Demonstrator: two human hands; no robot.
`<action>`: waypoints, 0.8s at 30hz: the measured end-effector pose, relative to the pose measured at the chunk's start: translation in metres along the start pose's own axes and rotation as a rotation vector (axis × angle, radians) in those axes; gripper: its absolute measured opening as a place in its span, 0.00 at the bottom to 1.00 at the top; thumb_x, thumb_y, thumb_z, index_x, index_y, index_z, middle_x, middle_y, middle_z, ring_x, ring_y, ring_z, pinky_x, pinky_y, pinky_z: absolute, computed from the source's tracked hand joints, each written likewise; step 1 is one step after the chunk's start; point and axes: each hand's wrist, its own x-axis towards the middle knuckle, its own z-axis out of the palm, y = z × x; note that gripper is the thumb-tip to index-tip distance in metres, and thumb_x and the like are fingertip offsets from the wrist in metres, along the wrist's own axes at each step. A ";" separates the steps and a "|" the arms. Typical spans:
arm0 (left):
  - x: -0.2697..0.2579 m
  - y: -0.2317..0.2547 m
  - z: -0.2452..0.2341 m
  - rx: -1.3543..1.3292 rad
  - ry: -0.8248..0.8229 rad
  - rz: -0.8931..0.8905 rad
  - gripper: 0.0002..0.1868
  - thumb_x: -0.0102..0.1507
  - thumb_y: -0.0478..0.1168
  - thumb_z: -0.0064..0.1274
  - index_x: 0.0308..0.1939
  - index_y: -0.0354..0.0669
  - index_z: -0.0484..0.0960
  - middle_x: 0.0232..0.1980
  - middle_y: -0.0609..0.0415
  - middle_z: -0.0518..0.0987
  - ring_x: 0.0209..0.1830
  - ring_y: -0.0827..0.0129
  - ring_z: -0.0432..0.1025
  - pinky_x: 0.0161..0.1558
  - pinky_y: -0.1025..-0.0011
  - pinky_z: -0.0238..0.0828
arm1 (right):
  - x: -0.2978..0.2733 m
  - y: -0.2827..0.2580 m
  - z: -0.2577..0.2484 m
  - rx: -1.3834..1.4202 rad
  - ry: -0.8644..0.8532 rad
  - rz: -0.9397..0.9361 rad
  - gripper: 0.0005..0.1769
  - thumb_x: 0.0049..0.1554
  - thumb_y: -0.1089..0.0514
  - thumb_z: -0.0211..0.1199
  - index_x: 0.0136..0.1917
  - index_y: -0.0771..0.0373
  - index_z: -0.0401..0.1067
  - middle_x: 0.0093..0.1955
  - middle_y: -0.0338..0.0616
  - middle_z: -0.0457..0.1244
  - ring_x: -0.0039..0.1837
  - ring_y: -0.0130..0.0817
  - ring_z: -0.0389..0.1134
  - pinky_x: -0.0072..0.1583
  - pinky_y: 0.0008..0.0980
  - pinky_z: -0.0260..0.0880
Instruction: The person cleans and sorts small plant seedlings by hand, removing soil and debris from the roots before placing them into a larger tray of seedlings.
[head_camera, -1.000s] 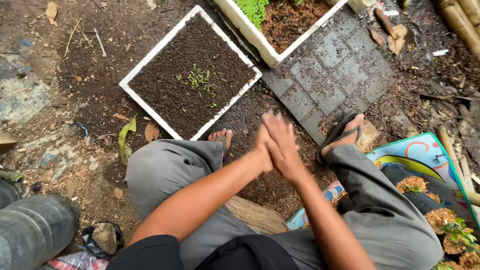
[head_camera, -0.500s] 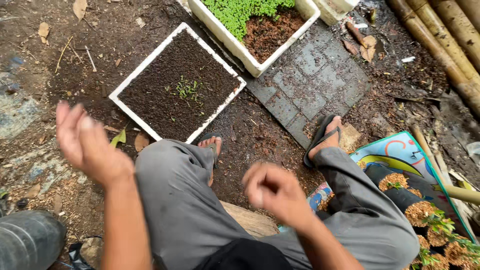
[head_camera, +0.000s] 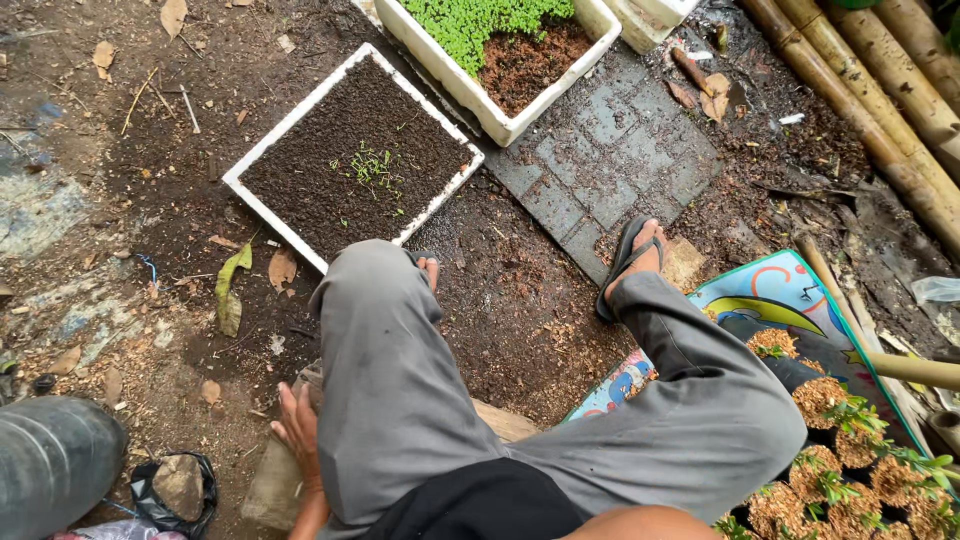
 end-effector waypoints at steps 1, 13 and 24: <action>0.003 0.007 0.000 -0.007 0.003 0.007 0.36 0.69 0.57 0.31 0.75 0.38 0.65 0.83 0.35 0.56 0.83 0.53 0.53 0.77 0.44 0.40 | -0.003 0.000 0.004 -0.009 0.005 -0.001 0.39 0.70 0.27 0.34 0.48 0.65 0.63 0.52 0.55 0.61 0.53 0.51 0.65 0.58 0.44 0.66; 0.025 0.039 0.056 0.827 0.004 0.474 0.28 0.75 0.39 0.21 0.80 0.54 0.41 0.82 0.49 0.57 0.80 0.65 0.58 0.77 0.49 0.53 | -0.116 0.081 0.029 -0.260 0.711 0.298 0.08 0.57 0.57 0.70 0.41 0.61 0.73 0.41 0.41 0.66 0.47 0.35 0.65 0.53 0.34 0.63; 0.038 0.080 0.039 -0.021 -0.214 0.163 0.14 0.58 0.54 0.53 0.22 0.56 0.83 0.63 0.59 0.79 0.71 0.48 0.66 0.71 0.26 0.35 | -0.200 0.055 -0.031 -0.666 1.381 0.317 0.07 0.54 0.72 0.63 0.47 0.71 0.74 0.50 0.53 0.70 0.53 0.36 0.71 0.58 0.29 0.74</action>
